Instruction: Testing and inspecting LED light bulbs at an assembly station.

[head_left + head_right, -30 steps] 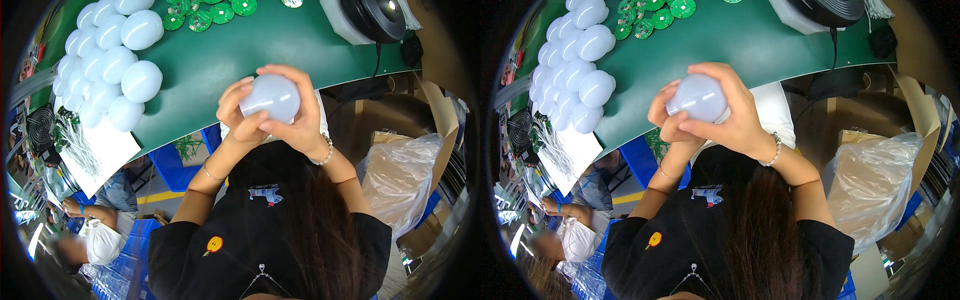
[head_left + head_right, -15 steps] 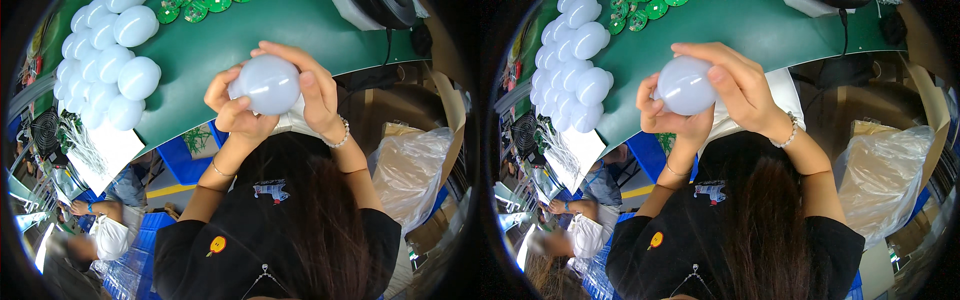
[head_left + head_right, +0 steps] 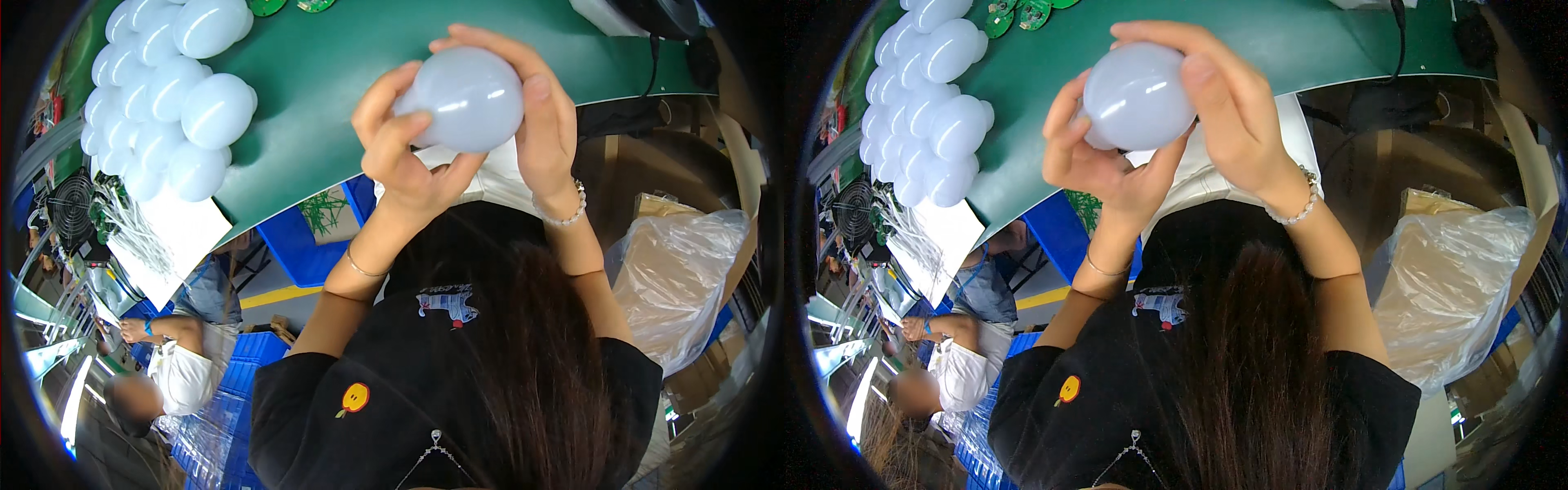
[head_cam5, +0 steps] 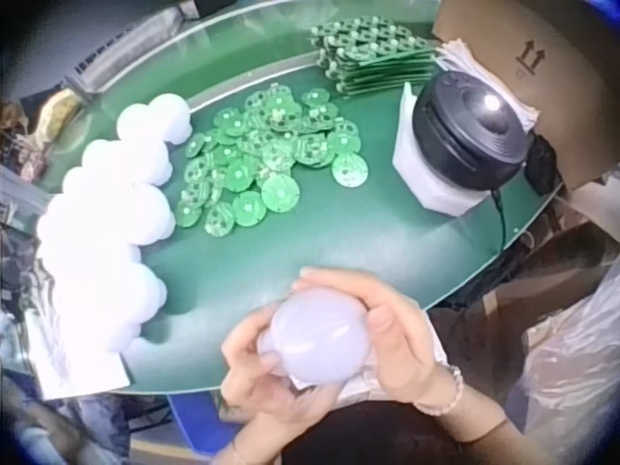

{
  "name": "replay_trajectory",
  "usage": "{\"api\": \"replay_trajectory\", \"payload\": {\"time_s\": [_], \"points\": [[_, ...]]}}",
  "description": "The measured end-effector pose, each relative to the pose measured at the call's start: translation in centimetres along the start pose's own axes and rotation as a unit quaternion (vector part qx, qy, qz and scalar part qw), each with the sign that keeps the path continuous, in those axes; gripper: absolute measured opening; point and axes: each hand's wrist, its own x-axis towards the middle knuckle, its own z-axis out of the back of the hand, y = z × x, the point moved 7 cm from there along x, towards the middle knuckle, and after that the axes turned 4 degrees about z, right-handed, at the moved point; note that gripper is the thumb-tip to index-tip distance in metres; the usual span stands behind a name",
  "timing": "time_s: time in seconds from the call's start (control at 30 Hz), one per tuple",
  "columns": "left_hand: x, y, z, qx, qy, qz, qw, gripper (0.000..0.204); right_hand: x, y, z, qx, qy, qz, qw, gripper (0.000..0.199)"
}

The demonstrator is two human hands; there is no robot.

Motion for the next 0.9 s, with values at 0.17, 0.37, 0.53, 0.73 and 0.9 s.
{"api": "replay_trajectory", "payload": {"time_s": [0.17,0.37,0.53,0.73,0.9], "points": [[0.1,0.7,0.3,-0.064,0.058,0.054,0.995,0.071,1.0,1.3,0.9,-0.017,-0.024,-0.003,1.0,0.05],[0.2,1.3,0.5,-0.171,0.056,0.111,0.977,0.065,2.1,-2.7,0.6,0.248,0.091,0.479,0.837,0.046],[0.2,1.4,0.6,-0.151,0.091,0.154,0.972,0.062,2.0,-3.0,1.1,0.293,0.095,0.484,0.819,0.044],[0.2,1.5,0.6,-0.154,0.073,0.16,0.972,0.055,2.2,-3.1,1.5,0.298,0.097,0.455,0.834,0.042],[0.2,1.6,1.0,-0.139,0.076,0.165,0.973,0.054,0.8,-0.5,1.1,0.046,-0.045,0.016,0.998,0.044]]}}
